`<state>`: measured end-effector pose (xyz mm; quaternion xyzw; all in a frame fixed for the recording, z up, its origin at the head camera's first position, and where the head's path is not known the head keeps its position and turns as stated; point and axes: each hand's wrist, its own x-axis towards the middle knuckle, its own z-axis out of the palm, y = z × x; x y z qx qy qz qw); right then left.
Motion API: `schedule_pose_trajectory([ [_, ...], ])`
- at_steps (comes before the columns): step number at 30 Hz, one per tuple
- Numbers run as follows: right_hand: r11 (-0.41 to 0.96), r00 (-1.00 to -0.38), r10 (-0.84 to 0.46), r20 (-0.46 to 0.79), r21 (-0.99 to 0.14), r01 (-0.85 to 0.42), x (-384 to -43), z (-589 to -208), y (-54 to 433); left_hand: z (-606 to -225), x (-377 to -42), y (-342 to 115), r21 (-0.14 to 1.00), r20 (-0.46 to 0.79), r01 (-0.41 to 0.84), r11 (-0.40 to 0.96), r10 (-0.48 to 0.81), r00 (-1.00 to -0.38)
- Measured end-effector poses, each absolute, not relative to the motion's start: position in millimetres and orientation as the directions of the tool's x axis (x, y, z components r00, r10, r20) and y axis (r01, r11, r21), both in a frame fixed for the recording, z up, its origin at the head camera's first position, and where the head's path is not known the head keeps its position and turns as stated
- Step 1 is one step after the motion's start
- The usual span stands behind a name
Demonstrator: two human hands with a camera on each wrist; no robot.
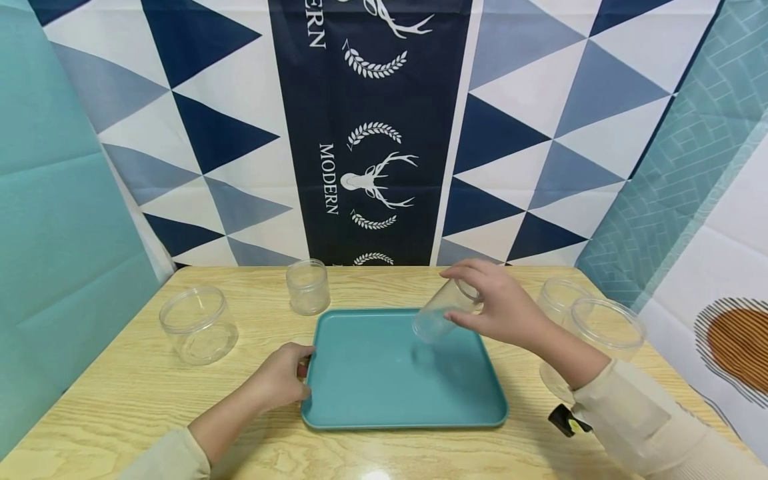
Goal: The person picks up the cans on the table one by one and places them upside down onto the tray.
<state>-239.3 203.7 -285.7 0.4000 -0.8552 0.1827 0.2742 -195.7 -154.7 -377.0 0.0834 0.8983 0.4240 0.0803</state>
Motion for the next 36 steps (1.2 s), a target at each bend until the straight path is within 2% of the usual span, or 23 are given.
schedule_pose_trajectory([
  [15,0.618,-0.539,-0.714,0.448,0.042,-0.785,-251.3,-285.3,208.1,-378.1,-194.9,-153.8,0.759,-0.062,0.086,0.646,0.203,-0.977],
  [36,0.703,-0.653,-0.682,0.328,0.047,-0.71,-272.2,-287.5,212.6,-374.7,-194.1,-155.1,0.767,-0.07,0.091,0.635,0.224,-0.972],
])
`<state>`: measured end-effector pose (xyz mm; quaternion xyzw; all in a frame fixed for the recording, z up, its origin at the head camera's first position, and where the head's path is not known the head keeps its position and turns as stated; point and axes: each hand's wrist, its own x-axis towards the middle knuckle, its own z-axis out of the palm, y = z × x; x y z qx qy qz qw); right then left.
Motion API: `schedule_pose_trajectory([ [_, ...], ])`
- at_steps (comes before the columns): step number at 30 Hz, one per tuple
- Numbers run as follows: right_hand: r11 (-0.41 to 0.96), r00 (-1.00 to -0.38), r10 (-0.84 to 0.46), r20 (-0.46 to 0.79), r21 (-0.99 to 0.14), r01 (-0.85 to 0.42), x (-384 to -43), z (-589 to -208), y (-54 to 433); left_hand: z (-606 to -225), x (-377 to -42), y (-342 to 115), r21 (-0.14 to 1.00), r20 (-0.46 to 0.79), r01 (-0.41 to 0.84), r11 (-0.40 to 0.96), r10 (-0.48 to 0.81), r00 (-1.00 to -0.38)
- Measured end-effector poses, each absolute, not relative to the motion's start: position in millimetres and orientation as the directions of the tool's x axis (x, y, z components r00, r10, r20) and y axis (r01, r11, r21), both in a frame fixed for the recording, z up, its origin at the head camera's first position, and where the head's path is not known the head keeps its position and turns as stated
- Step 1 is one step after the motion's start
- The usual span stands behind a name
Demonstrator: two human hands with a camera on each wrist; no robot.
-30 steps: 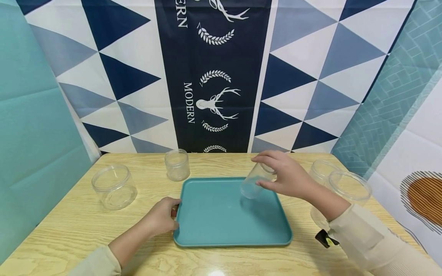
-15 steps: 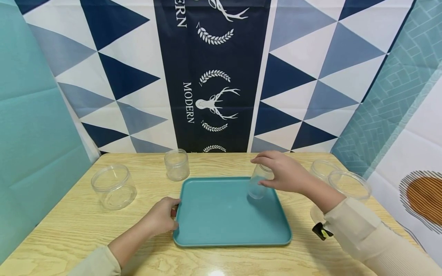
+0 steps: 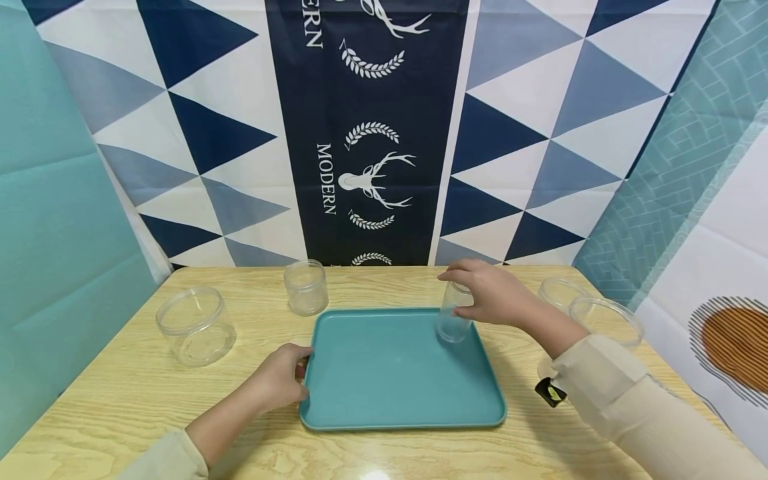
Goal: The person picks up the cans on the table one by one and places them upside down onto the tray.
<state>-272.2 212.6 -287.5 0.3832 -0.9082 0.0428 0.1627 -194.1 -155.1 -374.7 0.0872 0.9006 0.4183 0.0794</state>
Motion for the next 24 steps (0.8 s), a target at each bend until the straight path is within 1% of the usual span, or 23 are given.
schedule_pose_trajectory([
  [10,0.728,-0.682,-0.663,0.307,0.055,-0.683,-280.6,-293.9,213.4,-374.2,-194.0,-156.4,0.766,-0.062,0.101,0.634,0.23,-0.971],
  [16,0.739,-0.7,-0.65,0.296,0.033,-0.673,-284.5,-296.2,213.1,-375.3,-193.7,-155.7,0.762,-0.067,0.092,0.64,0.22,-0.973],
  [19,0.738,-0.7,-0.651,0.295,0.028,-0.674,-285.9,-297.6,212.0,-374.5,-193.5,-155.7,0.762,-0.067,0.093,0.64,0.221,-0.973],
  [24,0.721,-0.682,-0.669,0.296,0.035,-0.692,-288.2,-300.2,210.1,-374.6,-193.8,-155.3,0.765,-0.07,0.09,0.638,0.221,-0.973],
])
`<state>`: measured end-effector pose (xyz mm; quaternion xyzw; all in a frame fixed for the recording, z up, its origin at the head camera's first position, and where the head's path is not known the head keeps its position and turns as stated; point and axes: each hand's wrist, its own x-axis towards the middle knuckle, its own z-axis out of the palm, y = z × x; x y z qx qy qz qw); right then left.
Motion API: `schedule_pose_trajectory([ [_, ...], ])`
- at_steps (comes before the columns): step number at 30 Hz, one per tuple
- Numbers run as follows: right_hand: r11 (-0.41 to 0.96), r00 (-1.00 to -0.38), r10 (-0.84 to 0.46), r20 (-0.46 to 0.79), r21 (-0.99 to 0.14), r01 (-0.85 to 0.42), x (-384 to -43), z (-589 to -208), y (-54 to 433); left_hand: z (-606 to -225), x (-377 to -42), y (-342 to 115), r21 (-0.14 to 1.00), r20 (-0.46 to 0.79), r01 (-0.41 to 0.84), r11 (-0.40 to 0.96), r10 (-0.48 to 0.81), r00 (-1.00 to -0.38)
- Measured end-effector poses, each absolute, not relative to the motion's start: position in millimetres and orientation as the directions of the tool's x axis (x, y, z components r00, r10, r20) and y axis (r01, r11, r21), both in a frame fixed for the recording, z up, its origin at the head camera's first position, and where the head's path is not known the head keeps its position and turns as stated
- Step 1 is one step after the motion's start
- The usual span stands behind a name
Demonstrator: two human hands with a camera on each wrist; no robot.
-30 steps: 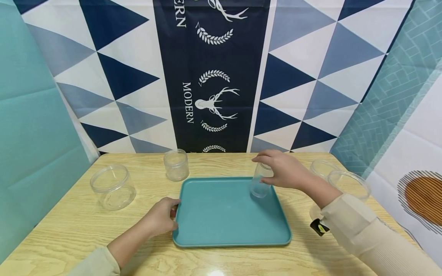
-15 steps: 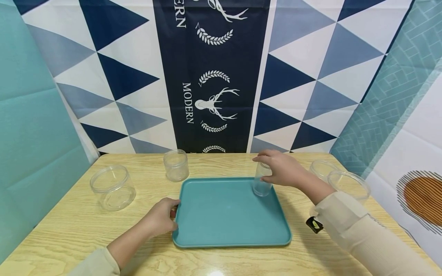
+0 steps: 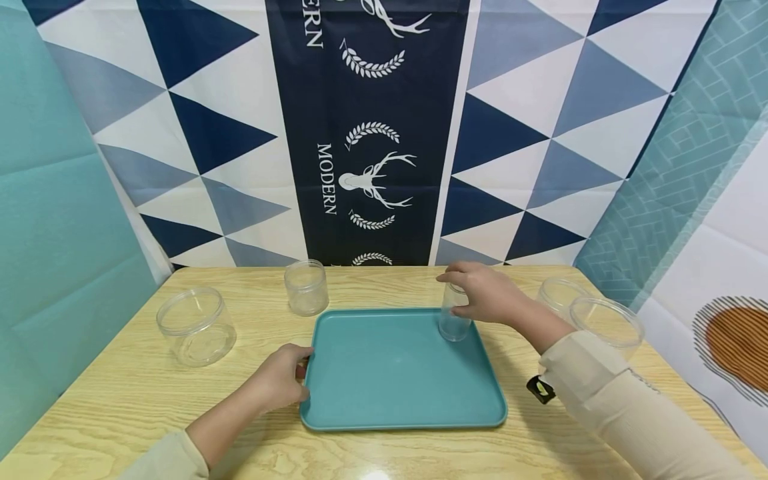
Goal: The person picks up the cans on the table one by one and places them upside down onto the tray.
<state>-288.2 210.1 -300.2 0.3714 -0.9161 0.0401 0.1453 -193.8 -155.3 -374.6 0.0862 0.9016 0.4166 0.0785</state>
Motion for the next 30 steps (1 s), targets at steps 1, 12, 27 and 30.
schedule_pose_trajectory([
  [1,0.719,-0.68,-0.671,0.296,0.036,-0.694,-288.5,-300.6,210.0,-374.6,-194.0,-155.2,0.766,-0.07,0.089,0.636,0.221,-0.973],
  [12,0.712,-0.668,-0.68,0.302,0.052,-0.7,-289.6,-302.3,210.7,-374.1,-195.1,-155.5,0.767,-0.06,0.101,0.634,0.227,-0.972],
  [27,0.728,-0.683,-0.663,0.306,0.049,-0.684,-285.5,-298.9,213.2,-375.3,-194.4,-154.3,0.767,-0.074,0.088,0.636,0.224,-0.972],
  [30,0.725,-0.679,-0.665,0.311,0.05,-0.687,-284.1,-298.5,214.1,-375.4,-194.2,-154.1,0.762,-0.078,0.084,0.642,0.22,-0.972],
])
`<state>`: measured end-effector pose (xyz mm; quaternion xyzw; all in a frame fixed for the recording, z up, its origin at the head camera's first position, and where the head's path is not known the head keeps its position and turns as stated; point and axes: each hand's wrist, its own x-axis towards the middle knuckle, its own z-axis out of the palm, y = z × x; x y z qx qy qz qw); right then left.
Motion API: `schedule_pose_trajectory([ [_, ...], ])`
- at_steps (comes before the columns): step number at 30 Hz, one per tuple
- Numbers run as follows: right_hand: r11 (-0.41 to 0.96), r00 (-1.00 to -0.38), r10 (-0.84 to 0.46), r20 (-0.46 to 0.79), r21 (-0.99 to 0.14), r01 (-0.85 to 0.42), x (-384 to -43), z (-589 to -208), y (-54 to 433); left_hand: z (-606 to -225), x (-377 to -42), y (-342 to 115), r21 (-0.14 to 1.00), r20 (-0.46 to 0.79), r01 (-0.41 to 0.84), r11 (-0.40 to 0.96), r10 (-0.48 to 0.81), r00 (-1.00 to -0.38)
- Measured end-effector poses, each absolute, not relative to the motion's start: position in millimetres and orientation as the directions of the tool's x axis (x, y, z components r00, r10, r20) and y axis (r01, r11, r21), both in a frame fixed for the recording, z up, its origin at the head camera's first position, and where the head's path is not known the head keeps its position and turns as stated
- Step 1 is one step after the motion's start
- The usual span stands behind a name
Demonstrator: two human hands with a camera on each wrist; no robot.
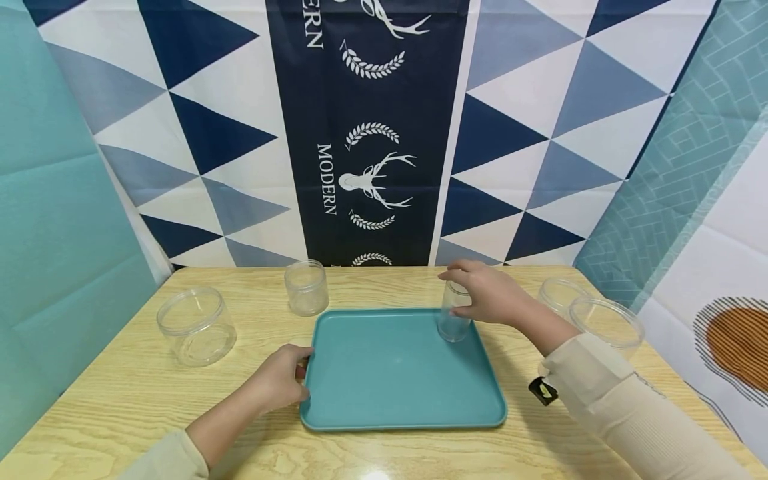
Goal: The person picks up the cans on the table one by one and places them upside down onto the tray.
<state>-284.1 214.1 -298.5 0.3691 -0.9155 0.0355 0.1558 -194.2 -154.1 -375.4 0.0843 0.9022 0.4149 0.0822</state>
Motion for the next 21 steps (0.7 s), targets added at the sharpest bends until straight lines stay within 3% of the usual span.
schedule_pose_trajectory([
  [9,0.719,-0.663,-0.664,0.347,0.051,-0.693,-275.1,-293.6,217.6,-374.2,-192.7,-153.4,0.756,-0.061,0.092,0.648,0.211,-0.976],
  [21,0.721,-0.661,-0.657,0.362,0.045,-0.692,-261.4,-285.3,225.7,-370.2,-185.6,-147.4,0.646,0.115,0.247,0.723,0.227,-0.967],
])
